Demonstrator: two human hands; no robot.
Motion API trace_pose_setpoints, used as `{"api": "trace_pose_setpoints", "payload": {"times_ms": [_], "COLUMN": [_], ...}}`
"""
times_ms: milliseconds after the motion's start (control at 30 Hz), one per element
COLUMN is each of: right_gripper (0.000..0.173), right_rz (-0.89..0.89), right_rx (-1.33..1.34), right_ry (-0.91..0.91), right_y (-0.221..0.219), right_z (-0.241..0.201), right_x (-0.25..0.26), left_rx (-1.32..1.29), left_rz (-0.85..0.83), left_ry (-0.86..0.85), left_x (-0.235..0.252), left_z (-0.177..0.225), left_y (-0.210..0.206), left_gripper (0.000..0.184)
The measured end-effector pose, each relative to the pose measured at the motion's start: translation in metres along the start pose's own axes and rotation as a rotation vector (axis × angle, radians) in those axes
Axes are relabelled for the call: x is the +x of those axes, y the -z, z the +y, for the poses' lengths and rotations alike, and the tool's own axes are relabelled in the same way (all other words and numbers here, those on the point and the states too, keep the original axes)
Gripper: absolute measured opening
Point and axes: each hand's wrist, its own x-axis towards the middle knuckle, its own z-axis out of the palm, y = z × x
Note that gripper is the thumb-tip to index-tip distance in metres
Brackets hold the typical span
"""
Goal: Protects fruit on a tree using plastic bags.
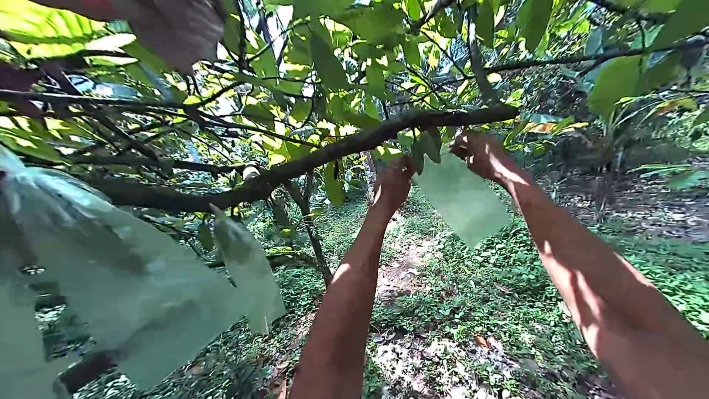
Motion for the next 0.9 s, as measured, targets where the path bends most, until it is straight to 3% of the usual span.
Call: {"api": "trace_pose_setpoints", "payload": {"times_ms": [133,233,333,533,700,900], "right_gripper": [0.03,0.033,0.031,0.026,0.033,0.021], "right_rz": [0.065,0.134,0.023,0.285,-0.038,-0.361], "right_rx": [0.208,0.273,0.401,0.013,-0.099,-0.26], "right_ry": [-0.18,-0.191,-0.186,0.051,0.172,-0.073], "right_y": [0.003,0.003,0.025,0.079,0.083,0.077], "right_z": [-0.015,-0.021,-0.032,-0.055,-0.055,-0.072], "right_x": [-0.007,-0.011,-0.019,0.001,0.053,0.073], "left_rx": [-0.097,-0.143,-0.229,-0.3,-0.318,-0.533], "left_rz": [0.117,0.232,0.26,0.399,0.462,0.42], "left_ry": [0.01,0.016,0.061,-0.054,-0.097,-0.06], "left_x": [0.012,0.019,0.023,0.033,0.035,0.034], "left_z": [0.011,0.012,0.013,0.0,-0.004,-0.007], "left_y": [0.003,0.002,0.008,0.012,0.012,0.01], "left_gripper": [0.028,0.03,0.031,0.031,0.029,0.024]}}
